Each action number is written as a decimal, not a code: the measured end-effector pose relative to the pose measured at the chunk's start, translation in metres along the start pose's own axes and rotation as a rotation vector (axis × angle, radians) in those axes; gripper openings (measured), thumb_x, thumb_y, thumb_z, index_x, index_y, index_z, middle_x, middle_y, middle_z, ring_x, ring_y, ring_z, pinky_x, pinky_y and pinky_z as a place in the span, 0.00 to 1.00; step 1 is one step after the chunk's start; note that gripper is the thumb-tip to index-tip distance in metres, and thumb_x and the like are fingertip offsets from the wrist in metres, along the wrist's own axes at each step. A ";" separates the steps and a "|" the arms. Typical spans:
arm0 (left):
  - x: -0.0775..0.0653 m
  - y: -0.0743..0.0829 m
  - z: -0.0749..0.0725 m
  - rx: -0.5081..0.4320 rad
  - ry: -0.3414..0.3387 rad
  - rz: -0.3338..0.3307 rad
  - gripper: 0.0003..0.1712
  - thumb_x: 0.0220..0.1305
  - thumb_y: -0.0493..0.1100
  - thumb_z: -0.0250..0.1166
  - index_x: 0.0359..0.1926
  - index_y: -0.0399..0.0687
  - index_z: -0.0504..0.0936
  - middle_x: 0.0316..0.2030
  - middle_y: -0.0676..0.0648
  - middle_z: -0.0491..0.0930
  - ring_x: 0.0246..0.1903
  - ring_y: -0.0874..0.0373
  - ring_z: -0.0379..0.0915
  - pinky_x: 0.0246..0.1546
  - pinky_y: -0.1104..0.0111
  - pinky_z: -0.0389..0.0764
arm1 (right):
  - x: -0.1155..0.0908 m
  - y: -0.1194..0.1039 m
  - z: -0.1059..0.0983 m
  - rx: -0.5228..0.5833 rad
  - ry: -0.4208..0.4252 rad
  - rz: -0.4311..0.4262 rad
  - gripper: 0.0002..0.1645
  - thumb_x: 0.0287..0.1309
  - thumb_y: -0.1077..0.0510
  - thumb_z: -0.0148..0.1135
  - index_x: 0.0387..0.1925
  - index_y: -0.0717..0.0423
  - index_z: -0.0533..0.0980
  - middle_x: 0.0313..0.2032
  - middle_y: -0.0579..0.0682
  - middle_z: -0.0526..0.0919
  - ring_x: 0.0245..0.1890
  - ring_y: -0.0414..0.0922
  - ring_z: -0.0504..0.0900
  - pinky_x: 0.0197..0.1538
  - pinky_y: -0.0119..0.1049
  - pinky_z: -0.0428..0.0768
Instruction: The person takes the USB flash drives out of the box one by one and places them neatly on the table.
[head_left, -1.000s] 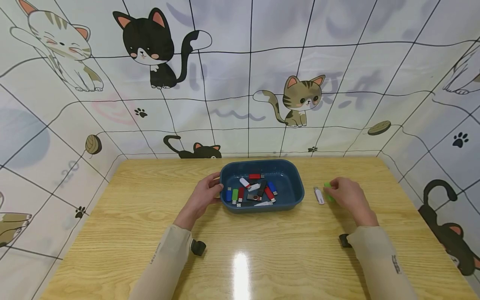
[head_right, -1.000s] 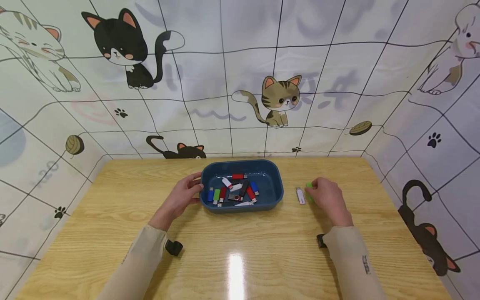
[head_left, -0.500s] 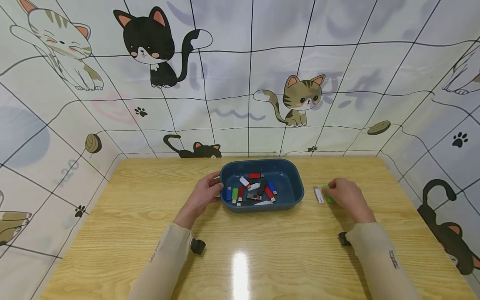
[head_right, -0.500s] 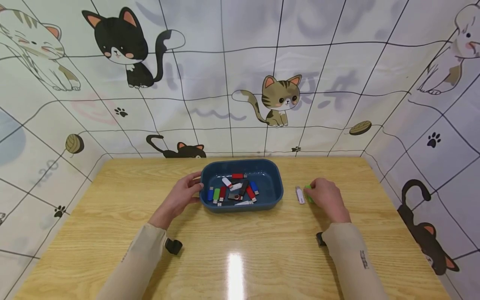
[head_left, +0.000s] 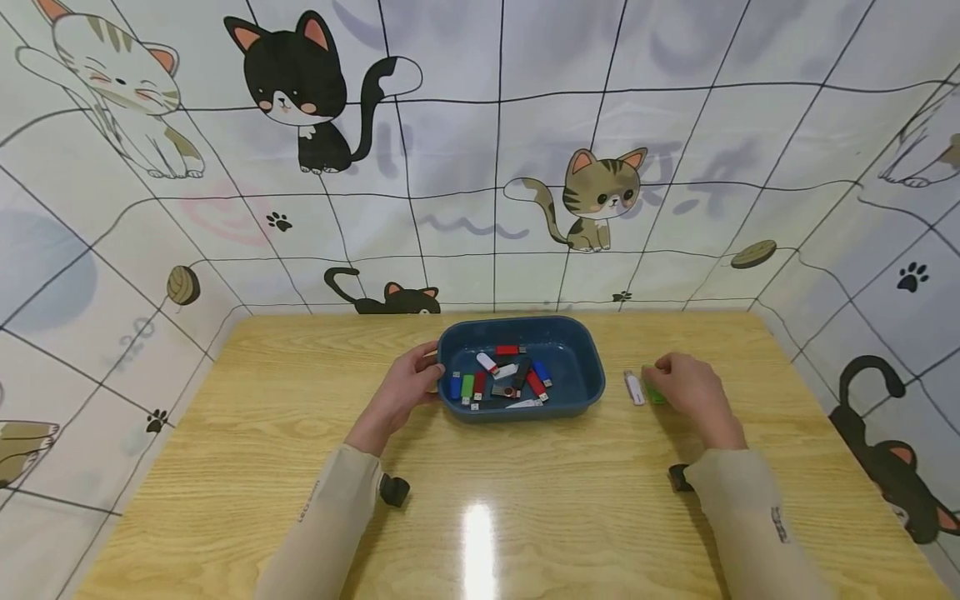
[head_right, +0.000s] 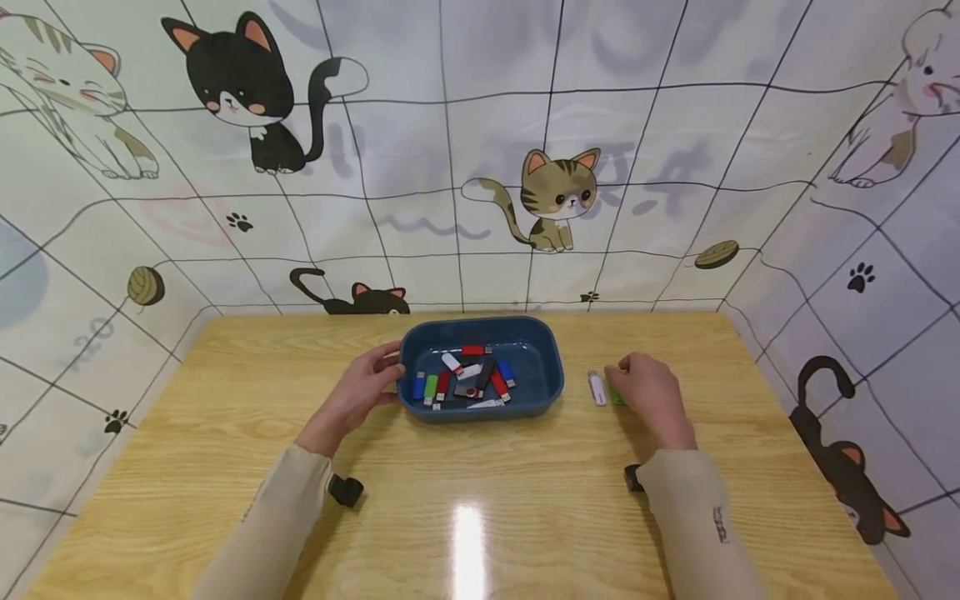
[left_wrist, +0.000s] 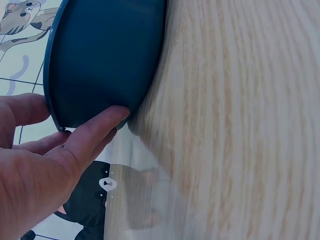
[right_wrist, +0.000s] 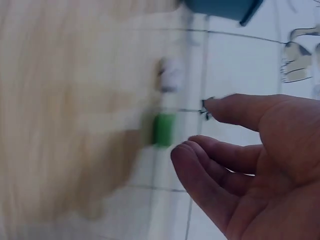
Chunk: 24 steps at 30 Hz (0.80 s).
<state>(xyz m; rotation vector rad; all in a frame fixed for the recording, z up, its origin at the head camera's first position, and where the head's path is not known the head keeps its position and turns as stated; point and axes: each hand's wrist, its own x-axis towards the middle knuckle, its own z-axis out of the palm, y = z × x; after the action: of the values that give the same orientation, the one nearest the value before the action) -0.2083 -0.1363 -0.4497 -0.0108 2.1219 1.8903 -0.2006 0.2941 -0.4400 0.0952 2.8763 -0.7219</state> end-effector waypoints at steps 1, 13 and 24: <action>0.000 0.000 0.000 0.001 0.000 -0.001 0.31 0.78 0.35 0.53 0.78 0.39 0.61 0.71 0.31 0.67 0.61 0.36 0.75 0.52 0.48 0.83 | -0.003 -0.003 0.000 0.021 0.022 -0.002 0.31 0.76 0.48 0.52 0.58 0.75 0.75 0.50 0.70 0.82 0.44 0.61 0.80 0.47 0.56 0.79; 0.001 -0.001 0.000 -0.001 -0.020 0.015 0.31 0.78 0.34 0.52 0.78 0.36 0.59 0.72 0.30 0.66 0.63 0.34 0.74 0.53 0.49 0.84 | -0.016 -0.046 0.000 0.206 0.186 -0.100 0.31 0.78 0.46 0.47 0.63 0.69 0.75 0.56 0.68 0.81 0.55 0.63 0.79 0.56 0.60 0.78; 0.001 0.000 -0.003 -0.003 -0.041 0.009 0.33 0.78 0.35 0.53 0.79 0.41 0.59 0.72 0.32 0.67 0.62 0.36 0.74 0.53 0.47 0.83 | -0.019 -0.065 0.005 0.217 0.227 -0.133 0.26 0.78 0.48 0.50 0.58 0.66 0.78 0.52 0.64 0.83 0.52 0.61 0.81 0.54 0.58 0.79</action>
<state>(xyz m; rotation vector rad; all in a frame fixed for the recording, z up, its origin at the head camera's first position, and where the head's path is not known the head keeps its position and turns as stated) -0.2100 -0.1394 -0.4499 0.0363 2.0957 1.8822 -0.1878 0.2345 -0.4103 0.0138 3.0282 -1.1152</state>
